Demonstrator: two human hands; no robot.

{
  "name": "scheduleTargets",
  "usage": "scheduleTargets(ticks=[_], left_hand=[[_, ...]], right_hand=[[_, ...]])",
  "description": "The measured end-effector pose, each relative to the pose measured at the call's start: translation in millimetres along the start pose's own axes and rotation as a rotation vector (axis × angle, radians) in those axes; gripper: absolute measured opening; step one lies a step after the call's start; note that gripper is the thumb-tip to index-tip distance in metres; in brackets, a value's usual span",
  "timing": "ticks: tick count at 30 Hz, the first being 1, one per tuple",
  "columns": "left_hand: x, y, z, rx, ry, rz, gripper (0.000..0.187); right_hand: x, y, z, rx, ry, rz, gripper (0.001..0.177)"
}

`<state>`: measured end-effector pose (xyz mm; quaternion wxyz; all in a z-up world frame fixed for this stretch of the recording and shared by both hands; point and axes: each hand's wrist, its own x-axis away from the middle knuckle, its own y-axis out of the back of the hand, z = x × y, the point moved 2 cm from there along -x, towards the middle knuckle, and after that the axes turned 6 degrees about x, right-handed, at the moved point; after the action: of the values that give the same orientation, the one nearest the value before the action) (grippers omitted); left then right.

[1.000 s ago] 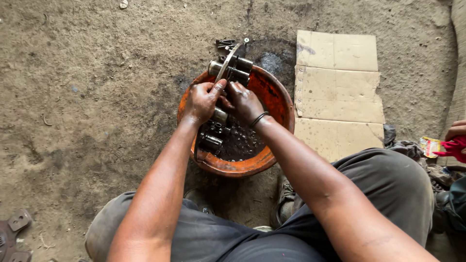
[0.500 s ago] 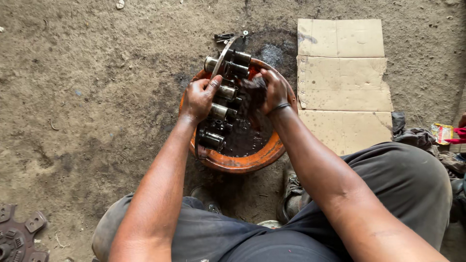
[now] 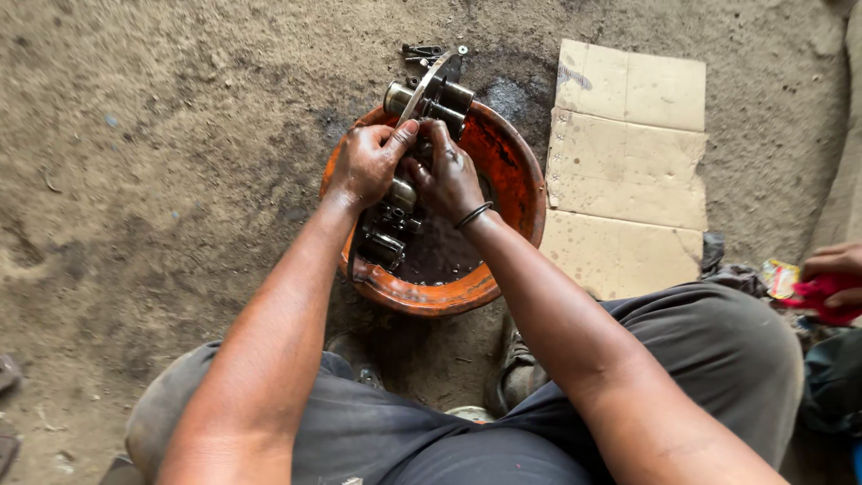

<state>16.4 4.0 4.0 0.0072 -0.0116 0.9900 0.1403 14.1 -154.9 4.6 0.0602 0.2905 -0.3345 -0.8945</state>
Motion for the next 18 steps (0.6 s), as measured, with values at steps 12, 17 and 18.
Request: scheduleTargets(ticks=[12,17,18], left_hand=[[4,-13,-10,-0.142,-0.001,-0.064,0.061],[6,-11,-11,-0.109,0.070,-0.069,0.059],[7,-11,-10,-0.115,0.042,-0.077,0.059]], right_hand=[[-23,-87,-166,-0.357,-0.718,0.475,0.041],[-19,-67,-134,0.059,-0.148,0.206,0.036],[-14,-55,-118,0.081,-0.141,0.187,0.035]])
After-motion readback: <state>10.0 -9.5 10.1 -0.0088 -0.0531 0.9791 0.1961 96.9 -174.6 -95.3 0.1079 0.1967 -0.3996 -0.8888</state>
